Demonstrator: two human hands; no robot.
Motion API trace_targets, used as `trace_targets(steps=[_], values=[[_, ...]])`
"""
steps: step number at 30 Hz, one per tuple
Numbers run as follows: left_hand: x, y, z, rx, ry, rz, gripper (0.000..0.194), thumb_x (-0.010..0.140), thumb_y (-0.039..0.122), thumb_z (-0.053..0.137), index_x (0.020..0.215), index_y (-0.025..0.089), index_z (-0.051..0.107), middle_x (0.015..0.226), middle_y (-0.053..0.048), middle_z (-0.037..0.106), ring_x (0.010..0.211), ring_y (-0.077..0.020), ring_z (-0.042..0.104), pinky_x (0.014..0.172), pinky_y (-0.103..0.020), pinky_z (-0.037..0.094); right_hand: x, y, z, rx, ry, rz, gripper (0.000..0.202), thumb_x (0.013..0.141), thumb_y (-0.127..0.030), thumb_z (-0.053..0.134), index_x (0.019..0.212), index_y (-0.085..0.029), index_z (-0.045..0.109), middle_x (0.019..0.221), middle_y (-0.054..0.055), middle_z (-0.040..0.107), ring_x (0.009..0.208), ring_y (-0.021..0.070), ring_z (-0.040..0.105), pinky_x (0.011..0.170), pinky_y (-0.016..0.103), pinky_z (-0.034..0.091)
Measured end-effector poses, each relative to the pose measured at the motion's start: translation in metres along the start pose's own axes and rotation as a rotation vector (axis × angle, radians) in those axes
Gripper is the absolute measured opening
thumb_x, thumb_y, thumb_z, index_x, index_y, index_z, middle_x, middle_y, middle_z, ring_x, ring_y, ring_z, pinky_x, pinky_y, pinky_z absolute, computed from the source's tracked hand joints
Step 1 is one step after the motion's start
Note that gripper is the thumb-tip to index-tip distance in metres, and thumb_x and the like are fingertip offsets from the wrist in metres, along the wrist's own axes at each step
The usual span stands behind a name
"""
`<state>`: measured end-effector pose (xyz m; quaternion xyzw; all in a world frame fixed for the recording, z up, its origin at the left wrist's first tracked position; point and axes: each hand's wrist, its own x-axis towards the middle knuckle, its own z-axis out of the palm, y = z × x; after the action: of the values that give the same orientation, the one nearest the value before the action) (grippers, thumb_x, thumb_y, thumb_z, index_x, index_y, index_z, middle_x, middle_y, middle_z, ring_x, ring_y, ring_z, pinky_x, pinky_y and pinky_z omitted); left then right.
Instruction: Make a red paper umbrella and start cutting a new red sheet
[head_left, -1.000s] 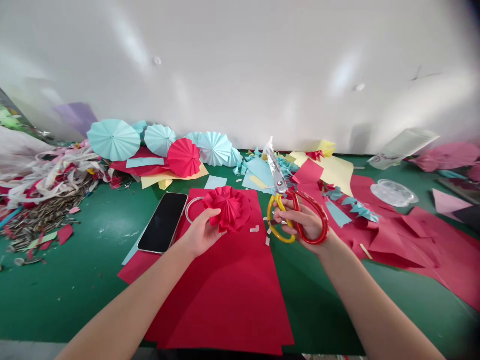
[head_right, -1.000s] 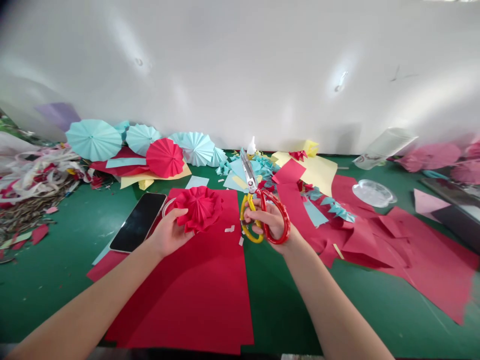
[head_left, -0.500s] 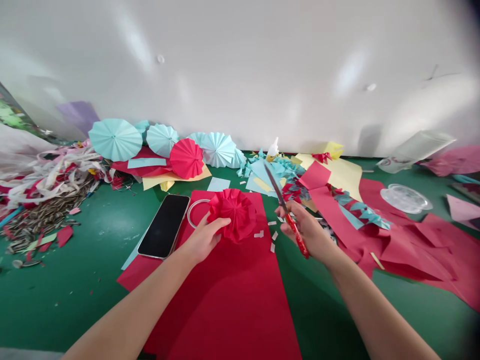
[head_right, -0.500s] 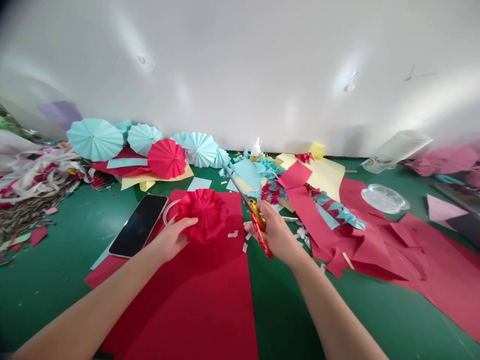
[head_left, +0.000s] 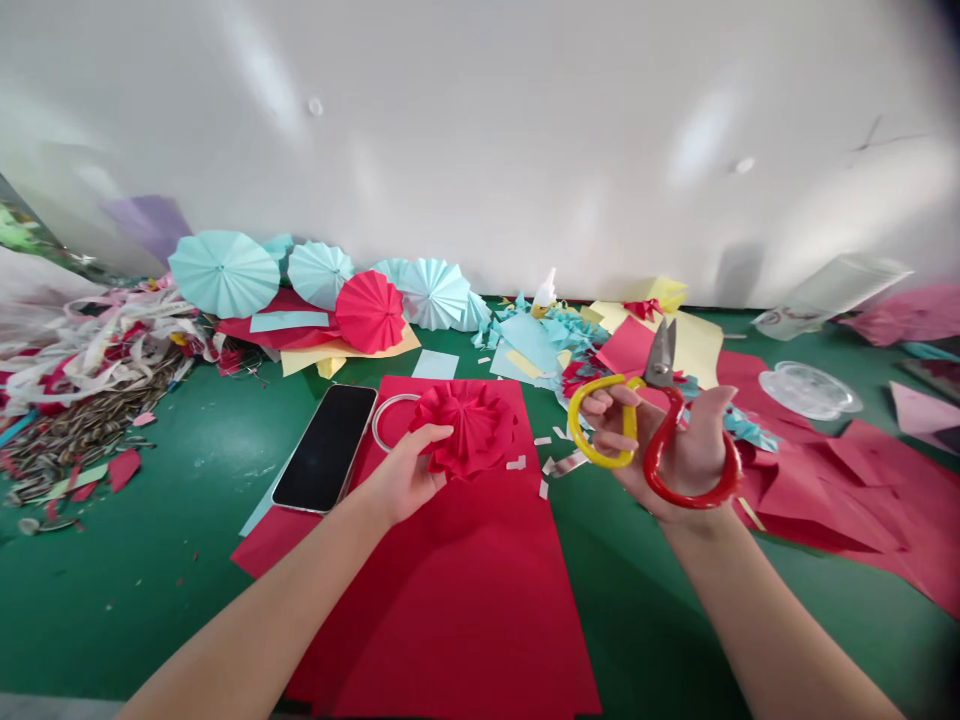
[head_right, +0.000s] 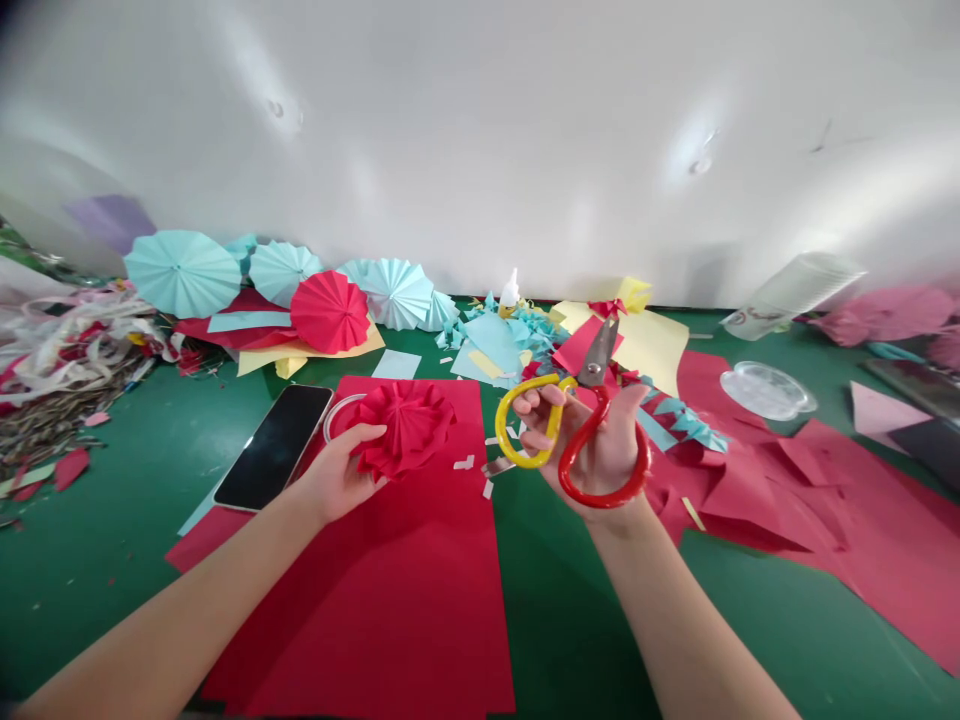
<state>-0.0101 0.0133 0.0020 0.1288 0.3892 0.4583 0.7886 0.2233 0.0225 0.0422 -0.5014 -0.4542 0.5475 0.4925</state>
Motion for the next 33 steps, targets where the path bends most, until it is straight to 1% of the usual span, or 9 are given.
trace_targets(steps=[4, 7, 9, 11, 13, 16, 19, 24, 33], values=[[0.0, -0.001, 0.0, -0.014, 0.008, 0.0, 0.014, 0.073, 0.013, 0.058, 0.086, 0.016, 0.06, 0.086, -0.005, 0.066, 0.078, -0.0141, 0.062, 0.069, -0.02, 0.051, 0.0, 0.008, 0.003, -0.105, -0.055, -0.036, 0.064, 0.065, -0.079, 0.0, 0.067, -0.025, 0.032, 0.068, 0.008, 0.046, 0.073, 0.0242, 0.049, 0.045, 0.03, 0.033], [0.0, 0.0, 0.0, 0.016, 0.01, 0.022, 0.014, 0.071, 0.013, 0.059, 0.085, 0.016, 0.061, 0.086, -0.005, 0.066, 0.079, -0.0146, 0.062, 0.067, -0.02, 0.051, 0.001, 0.014, 0.003, -0.183, -0.132, -0.117, 0.058, 0.064, -0.081, 0.022, 0.073, -0.025, 0.034, 0.073, 0.006, 0.049, 0.07, 0.0225, 0.051, 0.045, 0.029, 0.034], [-0.001, 0.0, 0.001, 0.044, 0.014, 0.044, 0.014, 0.07, 0.013, 0.06, 0.084, 0.016, 0.061, 0.085, -0.004, 0.066, 0.078, -0.0143, 0.062, 0.064, -0.019, 0.051, 0.002, 0.016, 0.002, -0.196, -0.156, -0.195, 0.052, 0.065, -0.076, 0.037, 0.075, -0.025, 0.036, 0.076, 0.003, 0.048, 0.062, 0.0179, 0.049, 0.046, 0.029, 0.035], [-0.001, -0.001, 0.001, 0.067, 0.024, 0.053, 0.013, 0.069, 0.012, 0.061, 0.081, 0.016, 0.061, 0.082, -0.003, 0.066, 0.073, -0.013, 0.062, 0.061, -0.018, 0.051, 0.003, 0.017, 0.0, -0.25, -0.148, -0.251, 0.045, 0.069, -0.068, 0.045, 0.078, -0.024, 0.04, 0.078, 0.002, 0.047, 0.055, 0.013, 0.044, 0.048, 0.028, 0.036], [-0.002, -0.002, 0.001, 0.087, 0.033, 0.053, 0.009, 0.069, 0.012, 0.061, 0.077, 0.016, 0.06, 0.077, -0.002, 0.066, 0.066, -0.011, 0.061, 0.058, -0.017, 0.05, 0.003, 0.018, -0.003, -0.405, -0.125, -0.293, 0.037, 0.072, -0.059, 0.05, 0.079, -0.023, 0.042, 0.078, 0.001, 0.045, 0.056, 0.0113, 0.041, 0.051, 0.027, 0.037], [-0.003, -0.004, 0.001, 0.136, 0.017, 0.071, 0.008, 0.068, 0.013, 0.062, 0.075, 0.016, 0.06, 0.073, -0.001, 0.066, 0.064, -0.0103, 0.061, 0.059, -0.018, 0.05, 0.006, 0.021, -0.005, -0.714, -0.068, -0.383, 0.028, 0.071, -0.045, 0.059, 0.078, -0.021, 0.045, 0.078, 0.001, 0.045, 0.066, 0.0145, 0.046, 0.057, 0.027, 0.04], [-0.004, -0.005, 0.0, 0.201, -0.023, 0.114, 0.014, 0.068, 0.014, 0.062, 0.082, 0.017, 0.06, 0.078, -0.001, 0.066, 0.073, -0.013, 0.062, 0.066, -0.021, 0.05, 0.011, 0.027, -0.005, -0.939, -0.011, -0.526, 0.026, 0.072, -0.038, 0.06, 0.084, -0.021, 0.046, 0.086, 0.006, 0.051, 0.077, 0.0197, 0.049, 0.064, 0.031, 0.043], [-0.004, -0.006, 0.002, 0.271, -0.03, 0.173, 0.025, 0.067, 0.015, 0.065, 0.09, 0.02, 0.057, 0.081, 0.001, 0.066, 0.081, -0.0144, 0.062, 0.073, -0.023, 0.048, 0.014, 0.036, -0.005, -1.236, -0.051, -0.771, 0.023, 0.071, -0.032, 0.059, 0.085, -0.019, 0.046, 0.091, 0.01, 0.052, 0.086, 0.0255, 0.047, 0.073, 0.038, 0.043], [0.0, -0.01, -0.007, 0.384, -0.079, 0.206, 0.03, 0.07, 0.021, 0.065, 0.098, 0.024, 0.054, 0.088, 0.0, 0.064, 0.085, -0.0177, 0.06, 0.072, -0.029, 0.049, 0.009, 0.035, -0.001, -1.396, -0.047, -0.788, 0.043, 0.065, -0.046, 0.061, 0.089, -0.016, 0.044, 0.094, 0.012, 0.049, 0.09, 0.0285, 0.044, 0.076, 0.04, 0.043]])
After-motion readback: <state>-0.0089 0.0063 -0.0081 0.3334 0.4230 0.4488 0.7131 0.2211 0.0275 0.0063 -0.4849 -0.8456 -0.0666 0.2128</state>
